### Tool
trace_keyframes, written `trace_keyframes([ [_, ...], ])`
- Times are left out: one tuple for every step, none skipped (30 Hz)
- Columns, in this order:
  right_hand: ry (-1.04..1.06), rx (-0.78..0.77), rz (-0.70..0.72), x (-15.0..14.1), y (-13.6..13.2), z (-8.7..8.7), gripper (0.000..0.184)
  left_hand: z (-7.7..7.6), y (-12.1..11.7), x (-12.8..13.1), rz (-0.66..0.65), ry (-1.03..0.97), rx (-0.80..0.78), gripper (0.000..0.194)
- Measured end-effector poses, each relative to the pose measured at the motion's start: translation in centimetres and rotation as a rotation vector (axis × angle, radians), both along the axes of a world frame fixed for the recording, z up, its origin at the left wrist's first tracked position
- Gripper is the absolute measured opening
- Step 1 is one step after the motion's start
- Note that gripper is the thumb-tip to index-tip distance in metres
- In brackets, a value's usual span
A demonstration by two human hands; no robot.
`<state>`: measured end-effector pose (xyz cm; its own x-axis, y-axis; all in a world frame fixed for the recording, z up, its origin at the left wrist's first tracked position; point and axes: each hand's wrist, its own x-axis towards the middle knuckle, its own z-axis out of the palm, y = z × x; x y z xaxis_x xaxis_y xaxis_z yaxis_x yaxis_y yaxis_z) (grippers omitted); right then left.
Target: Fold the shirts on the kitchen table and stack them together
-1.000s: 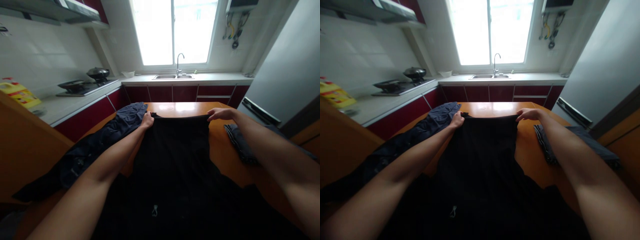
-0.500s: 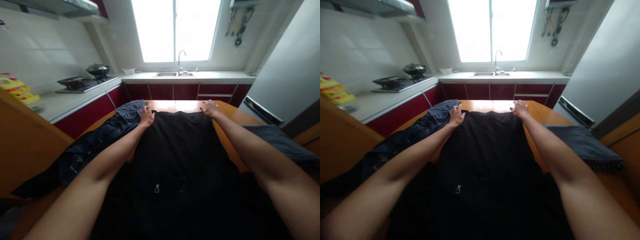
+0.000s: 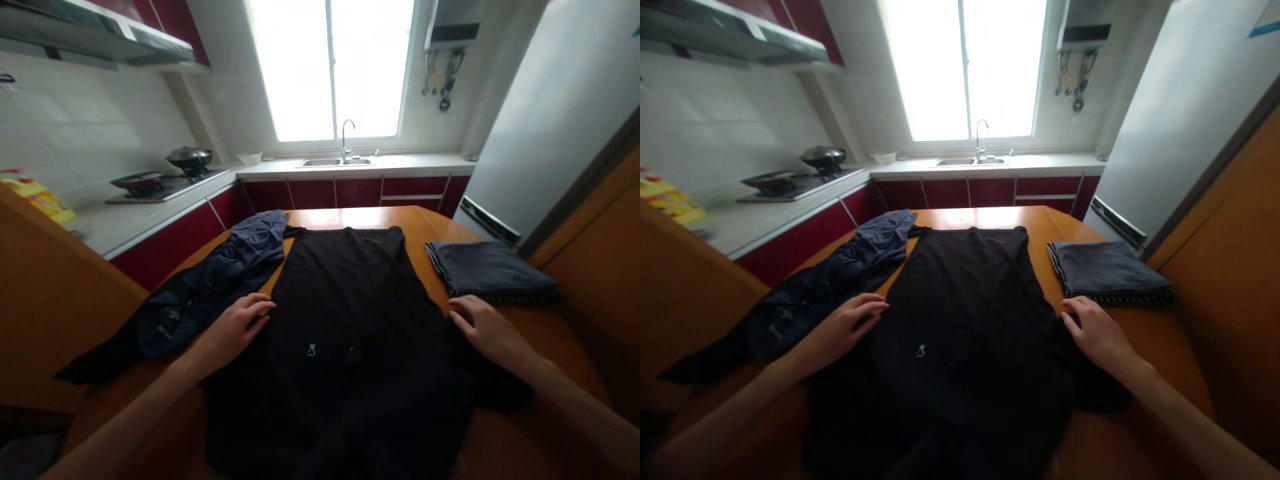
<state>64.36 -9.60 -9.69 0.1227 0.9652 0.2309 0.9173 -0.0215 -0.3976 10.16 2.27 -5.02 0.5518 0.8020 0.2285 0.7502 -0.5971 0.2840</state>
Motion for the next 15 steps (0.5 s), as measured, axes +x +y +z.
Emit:
trace_keyframes([
  [0.004,0.001,-0.062,0.8,-2.0,-0.5,0.033,-0.5,-0.9,-1.6,0.057,-0.022,-0.006,0.04],
  [0.01,0.003,-0.125,1.4,-3.8,-1.1,0.035,-1.1,-1.7,-3.0,0.105,-0.037,-0.009,0.043],
  [0.018,0.002,-0.186,1.8,-5.2,-1.6,0.037,-1.8,-2.4,-4.2,0.145,-0.047,-0.009,0.046],
  [0.031,-0.005,-0.236,2.0,-6.4,-2.1,0.038,-2.5,-3.1,-5.3,0.18,-0.052,-0.002,0.049],
  [0.051,-0.02,-0.272,2.0,-7.3,-2.4,0.039,-3.3,-3.6,-6.1,0.21,-0.052,0.012,0.051],
  [0.079,-0.041,-0.293,1.8,-8.0,-2.6,0.039,-4.0,-4.1,-6.7,0.236,-0.042,0.026,0.054],
  [0.114,-0.063,-0.293,1.4,-8.5,-2.6,0.037,-4.5,-4.5,-7.1,0.267,-0.029,0.045,0.055],
  [0.157,-0.076,-0.274,1.0,-8.7,-2.3,0.033,-4.9,-4.7,-7.2,0.296,-0.017,0.063,0.056],
  [0.203,-0.074,-0.247,0.6,-8.9,-1.7,0.03,-5.0,-4.9,-7.2,0.318,-0.013,0.076,0.057],
  [0.249,-0.052,-0.223,0.2,-9.0,-0.7,0.028,-5.0,-5.1,-7.0,0.33,-0.024,0.081,0.056],
  [0.288,-0.01,-0.212,-0.1,-9.1,0.4,0.028,-4.8,-5.2,-6.8,0.332,-0.048,0.078,0.055],
  [0.319,0.048,-0.213,-0.3,-9.2,1.8,0.028,-4.5,-5.3,-6.5,0.326,-0.083,0.071,0.054],
  [0.337,0.114,-0.226,-0.4,-9.3,3.2,0.029,-4.0,-5.4,-6.3,0.315,-0.121,0.063,0.053],
  [0.347,0.179,-0.247,-0.4,-9.5,4.4,0.03,-3.6,-5.7,-6.1,0.306,-0.156,0.061,0.051],
  [0.354,0.237,-0.269,-0.3,-9.8,5.5,0.031,-3.1,-6.0,-6.1,0.308,-0.185,0.069,0.05],
])
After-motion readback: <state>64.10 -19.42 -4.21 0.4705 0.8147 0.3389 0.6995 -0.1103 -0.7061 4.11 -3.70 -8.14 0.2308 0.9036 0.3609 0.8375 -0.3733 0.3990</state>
